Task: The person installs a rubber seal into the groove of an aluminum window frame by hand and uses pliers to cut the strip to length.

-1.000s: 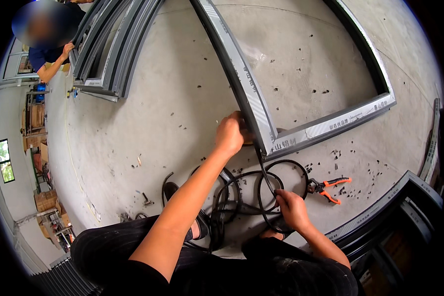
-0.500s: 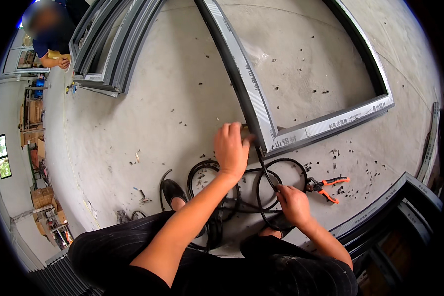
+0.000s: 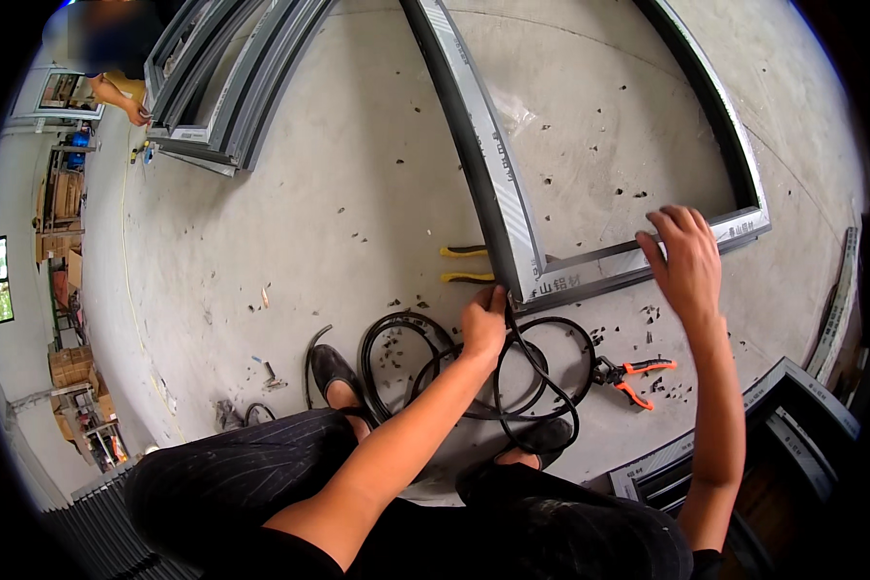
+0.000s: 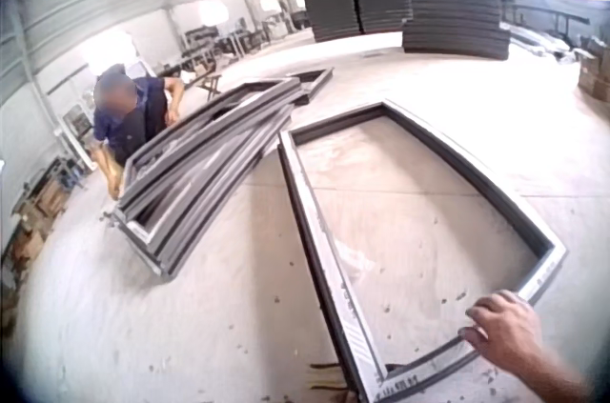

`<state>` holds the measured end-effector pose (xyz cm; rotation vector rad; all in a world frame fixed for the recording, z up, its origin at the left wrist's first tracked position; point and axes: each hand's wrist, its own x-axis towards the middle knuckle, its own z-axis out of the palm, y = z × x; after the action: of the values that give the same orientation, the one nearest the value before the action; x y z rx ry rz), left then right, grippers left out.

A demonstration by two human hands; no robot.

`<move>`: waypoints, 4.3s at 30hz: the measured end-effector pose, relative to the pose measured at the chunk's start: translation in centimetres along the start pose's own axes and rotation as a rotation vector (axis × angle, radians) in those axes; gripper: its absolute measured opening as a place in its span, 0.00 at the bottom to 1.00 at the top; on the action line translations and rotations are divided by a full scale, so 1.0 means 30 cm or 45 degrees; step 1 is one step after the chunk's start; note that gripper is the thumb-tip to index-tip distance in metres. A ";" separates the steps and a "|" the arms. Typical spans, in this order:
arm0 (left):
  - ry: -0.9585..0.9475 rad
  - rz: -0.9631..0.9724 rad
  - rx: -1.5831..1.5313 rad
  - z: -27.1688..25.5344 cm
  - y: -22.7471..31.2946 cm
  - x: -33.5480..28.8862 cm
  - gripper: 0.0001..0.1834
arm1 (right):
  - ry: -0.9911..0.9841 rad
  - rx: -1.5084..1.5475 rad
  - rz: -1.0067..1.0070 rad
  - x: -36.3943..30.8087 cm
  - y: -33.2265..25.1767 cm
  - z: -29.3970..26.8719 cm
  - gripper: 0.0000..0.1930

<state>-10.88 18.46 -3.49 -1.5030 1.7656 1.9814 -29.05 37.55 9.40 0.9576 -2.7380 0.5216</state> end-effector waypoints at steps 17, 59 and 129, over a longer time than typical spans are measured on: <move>0.097 0.223 0.406 -0.124 0.089 -0.015 0.18 | -0.101 -0.009 0.156 -0.064 0.000 0.082 0.20; -0.612 -0.465 0.867 -0.578 0.455 -0.080 0.16 | -0.041 0.057 0.263 -0.088 -0.096 0.189 0.19; -0.936 0.018 0.211 -0.674 0.166 0.272 0.13 | -1.470 0.802 0.599 -0.004 -0.749 0.404 0.16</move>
<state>-6.35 -3.41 -2.52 -0.5805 1.5435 1.9621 -15.56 16.53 4.12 0.8712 -4.0093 1.2994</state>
